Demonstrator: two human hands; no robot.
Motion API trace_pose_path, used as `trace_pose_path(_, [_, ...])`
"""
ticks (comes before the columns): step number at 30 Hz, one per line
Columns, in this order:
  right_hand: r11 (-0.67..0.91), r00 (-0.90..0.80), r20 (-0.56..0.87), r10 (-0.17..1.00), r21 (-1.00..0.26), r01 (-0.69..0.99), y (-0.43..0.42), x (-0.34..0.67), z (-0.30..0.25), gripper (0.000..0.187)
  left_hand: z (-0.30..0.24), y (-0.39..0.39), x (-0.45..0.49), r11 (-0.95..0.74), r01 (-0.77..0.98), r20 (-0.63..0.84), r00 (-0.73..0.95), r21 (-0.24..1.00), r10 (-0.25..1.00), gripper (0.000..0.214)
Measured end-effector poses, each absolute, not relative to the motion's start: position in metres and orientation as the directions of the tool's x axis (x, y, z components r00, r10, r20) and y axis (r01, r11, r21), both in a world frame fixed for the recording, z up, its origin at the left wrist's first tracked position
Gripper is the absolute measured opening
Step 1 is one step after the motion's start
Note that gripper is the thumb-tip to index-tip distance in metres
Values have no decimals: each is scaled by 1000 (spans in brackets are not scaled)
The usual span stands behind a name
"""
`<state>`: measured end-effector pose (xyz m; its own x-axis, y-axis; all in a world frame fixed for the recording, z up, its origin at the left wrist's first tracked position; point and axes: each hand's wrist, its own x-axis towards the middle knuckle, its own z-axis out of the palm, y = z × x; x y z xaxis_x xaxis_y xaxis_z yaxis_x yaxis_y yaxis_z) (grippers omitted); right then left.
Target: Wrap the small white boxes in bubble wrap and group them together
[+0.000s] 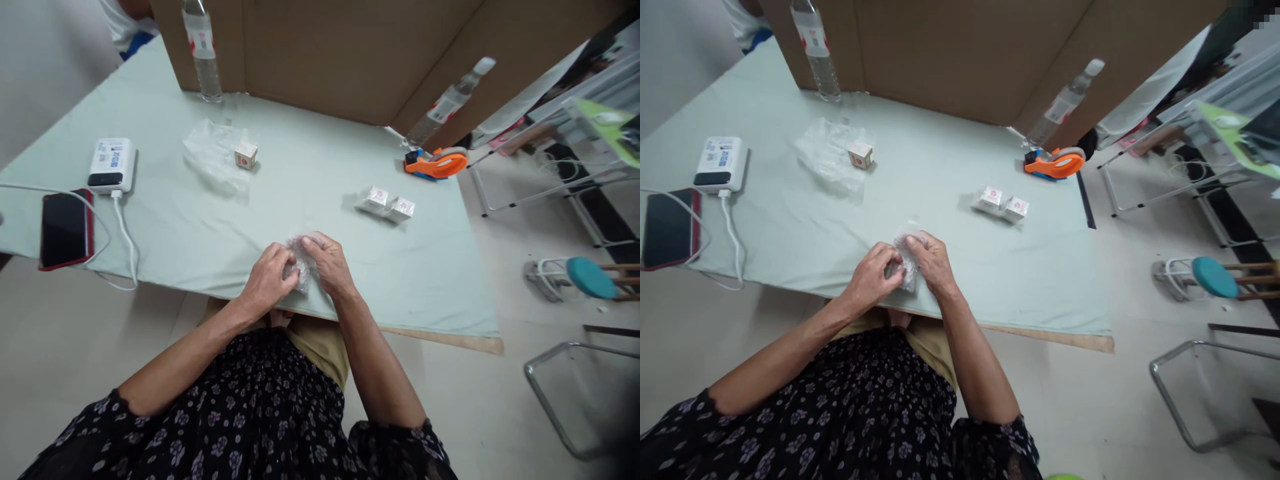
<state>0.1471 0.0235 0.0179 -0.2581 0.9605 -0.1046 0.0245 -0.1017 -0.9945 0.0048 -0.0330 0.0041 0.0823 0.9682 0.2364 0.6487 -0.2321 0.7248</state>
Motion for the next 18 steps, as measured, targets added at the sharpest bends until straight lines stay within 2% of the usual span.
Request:
trace_pose_path(4, [-13,-256,-26,966,-998,55,14,146,19,28,2,-32,7,-190,649,226,29,737,974,13])
trace_pose_path(8, [49,-247,20,969,-992,112,0,148,18,23,-4,-32,9,-112,638,220,-93,762,971,17])
trace_pose_path(11, [139,-223,89,971,-966,218,-14,148,12,21,-7,-32,9,-118,626,263,-144,771,954,32])
trace_pose_path(15, [295,-176,243,954,-870,396,-34,148,-1,20,-7,-34,7,-204,631,306,-56,749,950,53])
trace_pose_path(18, [367,-200,308,930,-788,494,-42,151,-9,24,-8,-35,5,-236,612,280,25,755,960,39])
